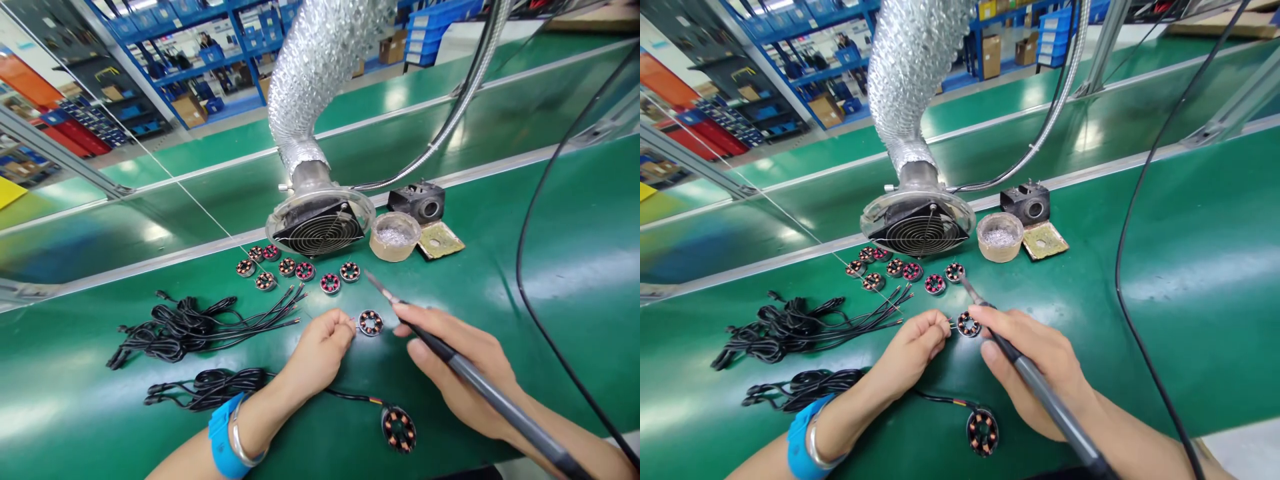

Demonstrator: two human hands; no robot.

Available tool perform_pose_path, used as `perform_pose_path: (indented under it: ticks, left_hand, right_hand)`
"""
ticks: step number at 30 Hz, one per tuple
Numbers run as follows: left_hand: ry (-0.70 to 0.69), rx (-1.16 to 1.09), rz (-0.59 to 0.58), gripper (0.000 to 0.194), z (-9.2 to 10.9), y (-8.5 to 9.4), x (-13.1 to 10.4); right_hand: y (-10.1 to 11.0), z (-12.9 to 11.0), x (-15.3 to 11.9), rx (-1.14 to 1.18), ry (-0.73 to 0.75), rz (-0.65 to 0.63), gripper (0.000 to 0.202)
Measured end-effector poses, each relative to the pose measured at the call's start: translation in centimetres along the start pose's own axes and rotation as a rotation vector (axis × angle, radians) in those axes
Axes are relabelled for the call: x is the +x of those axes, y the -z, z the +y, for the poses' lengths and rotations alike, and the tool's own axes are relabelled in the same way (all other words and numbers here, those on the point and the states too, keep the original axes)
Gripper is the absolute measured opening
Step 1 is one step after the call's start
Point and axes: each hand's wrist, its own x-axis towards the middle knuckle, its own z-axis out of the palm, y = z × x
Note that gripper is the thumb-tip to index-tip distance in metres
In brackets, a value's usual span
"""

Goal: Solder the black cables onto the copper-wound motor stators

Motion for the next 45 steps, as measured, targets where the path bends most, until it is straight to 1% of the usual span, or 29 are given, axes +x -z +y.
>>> perform_pose_path:
  ticks: [4, 10, 21, 30, 35, 41, 45]
  left_hand:
    - [-0.008, 0.025, 0.028, 0.02, -0.1, -0.1, 0.1]
    - [-0.013, 0.053, 0.047, 0.021, -0.1, -0.1, 0.1]
    - [-0.002, 0.071, 0.032, 0.023, 0.2, -0.1, 0.1]
    - [-0.007, 0.088, 0.027, 0.025, 0.4, -0.1, -0.1]
    - [-0.005, 0.107, 0.026, 0.026, 0.6, -0.1, -0.2]
    - [-0.001, 0.09, 0.023, 0.024, 0.4, -0.1, -0.2]
    - [-0.001, 0.066, 0.02, 0.022, 0.2, 0.0, -0.1]
  right_hand:
    - [1.0, -0.1, -1.1, 0.05, -0.058, 0.042, 0.031]
    - [0.9, 0.6, -1.3, 0.081, -0.138, 0.079, 0.021]
    - [0.9, 0.7, -1.3, 0.112, -0.153, 0.045, 0.022]
    - [0.8, 0.3, -1.1, 0.086, -0.085, 0.027, 0.025]
    - [1.1, 0.4, -1.3, 0.074, -0.047, 0.017, 0.028]
    - [1.1, 0.3, -1.3, 0.095, -0.063, 0.03, 0.028]
    - [0.7, 0.1, -1.5, 0.116, -0.111, 0.063, 0.024]
